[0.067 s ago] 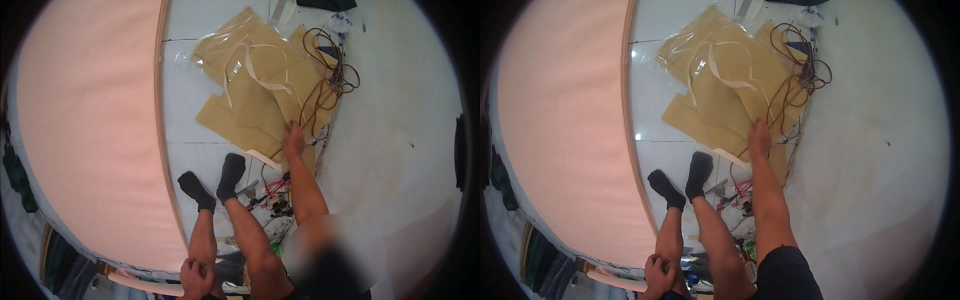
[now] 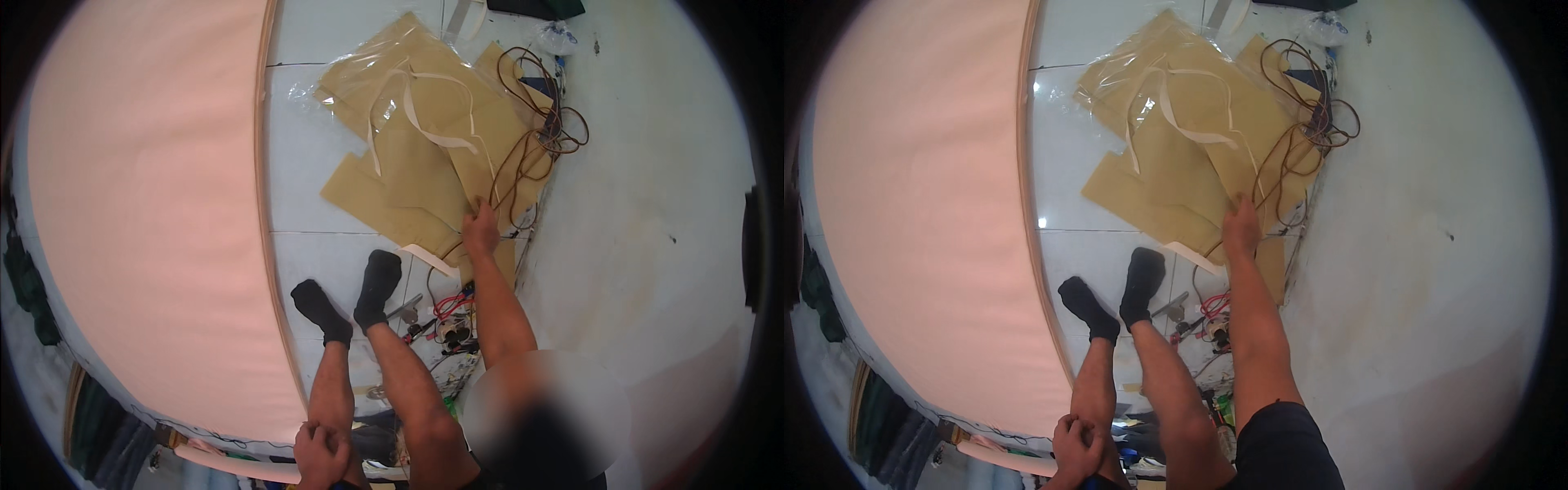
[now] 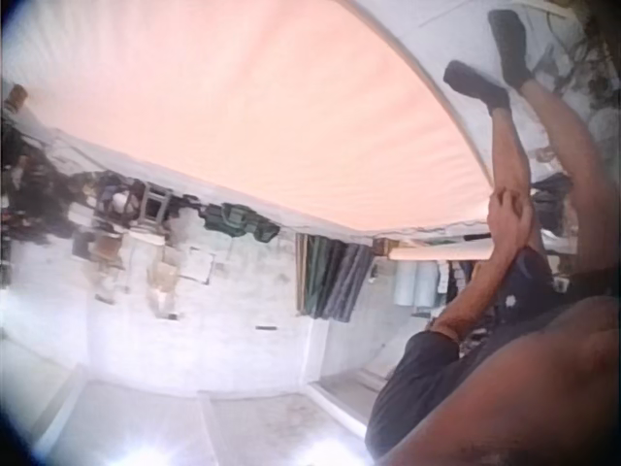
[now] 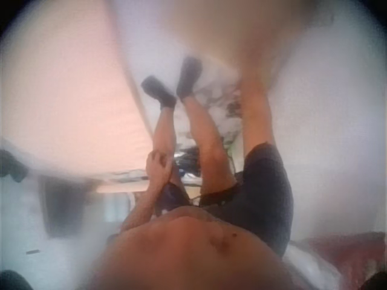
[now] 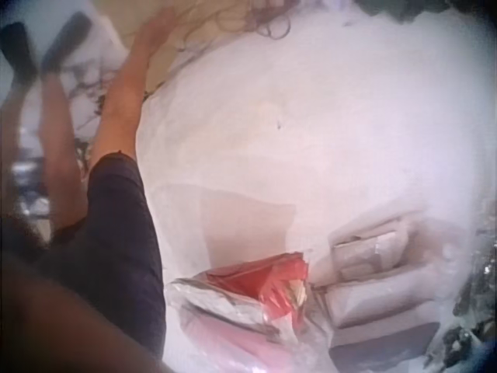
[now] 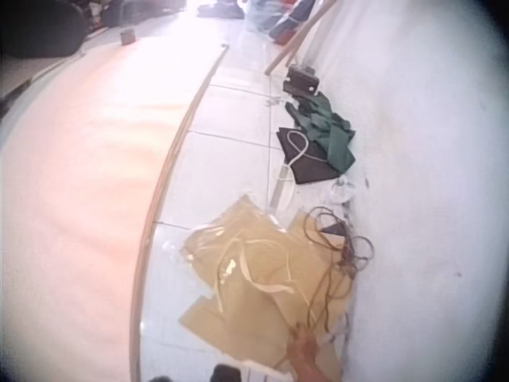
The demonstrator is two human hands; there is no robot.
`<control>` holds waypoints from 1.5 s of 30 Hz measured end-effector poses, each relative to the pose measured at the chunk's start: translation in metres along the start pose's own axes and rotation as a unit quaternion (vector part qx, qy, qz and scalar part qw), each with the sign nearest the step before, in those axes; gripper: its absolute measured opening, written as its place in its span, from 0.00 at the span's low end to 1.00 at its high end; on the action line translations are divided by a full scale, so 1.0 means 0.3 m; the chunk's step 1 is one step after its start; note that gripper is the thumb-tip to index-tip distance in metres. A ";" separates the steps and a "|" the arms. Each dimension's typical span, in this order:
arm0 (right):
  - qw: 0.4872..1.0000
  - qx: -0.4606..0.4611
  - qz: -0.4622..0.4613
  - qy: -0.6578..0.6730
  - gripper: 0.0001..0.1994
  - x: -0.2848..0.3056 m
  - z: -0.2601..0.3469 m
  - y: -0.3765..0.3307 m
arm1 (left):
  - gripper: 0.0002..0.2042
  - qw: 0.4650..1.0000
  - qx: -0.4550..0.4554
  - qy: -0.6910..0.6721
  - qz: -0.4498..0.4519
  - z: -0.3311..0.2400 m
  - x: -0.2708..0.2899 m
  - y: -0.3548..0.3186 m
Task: The person sits on the floor and uses a ruler and pencil to draw straight lines on a large pink sheet. They then retrieve a router and position it over the marked sheet, preparing to cut along the lines.
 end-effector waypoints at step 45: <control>0.981 0.140 0.120 -0.054 0.23 0.263 0.524 0.583 | 0.18 0.976 -0.031 -0.181 -0.116 0.140 -0.069 -0.041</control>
Point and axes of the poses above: each hand's wrist, its own y-axis towards the middle knuckle, its own x-axis out of the back of the hand, z = x × y, the point moved 3 cm from there along y, towards the middle knuckle, and after that the axes turned 4 degrees about -y, right-handed, at the moved point
